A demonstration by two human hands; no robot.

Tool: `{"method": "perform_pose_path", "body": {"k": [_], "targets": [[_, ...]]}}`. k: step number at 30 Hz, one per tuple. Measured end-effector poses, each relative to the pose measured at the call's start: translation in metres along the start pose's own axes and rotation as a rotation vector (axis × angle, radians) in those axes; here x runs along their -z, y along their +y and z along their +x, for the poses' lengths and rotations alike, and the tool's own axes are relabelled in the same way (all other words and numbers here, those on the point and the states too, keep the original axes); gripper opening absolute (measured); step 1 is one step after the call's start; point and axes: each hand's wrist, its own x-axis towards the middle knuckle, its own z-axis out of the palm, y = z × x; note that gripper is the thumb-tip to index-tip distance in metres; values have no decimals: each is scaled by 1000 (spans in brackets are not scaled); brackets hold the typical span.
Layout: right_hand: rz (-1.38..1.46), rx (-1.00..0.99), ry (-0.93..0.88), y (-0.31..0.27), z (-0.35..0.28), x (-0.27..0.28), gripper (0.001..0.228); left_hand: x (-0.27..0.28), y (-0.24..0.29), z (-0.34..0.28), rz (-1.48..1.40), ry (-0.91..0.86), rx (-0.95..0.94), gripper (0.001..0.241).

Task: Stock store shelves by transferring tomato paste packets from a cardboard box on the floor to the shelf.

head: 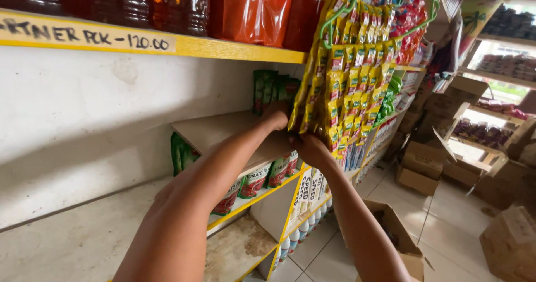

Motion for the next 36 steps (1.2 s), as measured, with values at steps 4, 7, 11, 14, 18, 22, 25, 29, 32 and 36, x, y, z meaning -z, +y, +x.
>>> {"method": "perform_pose_path", "body": {"k": [4,7,11,14,18,22,25,29,32,36], "targets": [[-22,37,109,18,12,-17,43,11,2,5,146,-78,109,24],[27,178,178,15,12,-17,44,5,-11,8,174,-112,132,26],[8,90,110,11,5,-13,43,10,-4,4,216,-129,127,29],[23,138,120,-2,-9,-8,41,29,9,-1,252,-183,145,32],[138,109,196,-40,-63,-6,42,61,36,-21,93,-180,290,30],[102,490,271,-48,-151,-4,42,122,103,-77,259,-168,279,20],[191,394,110,-21,-200,-8,32,153,158,-122,422,-231,135,16],[210,165,101,52,-257,-7,22,154,237,-170,502,-301,-40,13],[293,-117,154,134,-296,-5,18,135,303,-200,411,-399,-174,12],[592,-442,235,284,-372,-12,25,70,370,-225,16,-757,-213,25]]}}
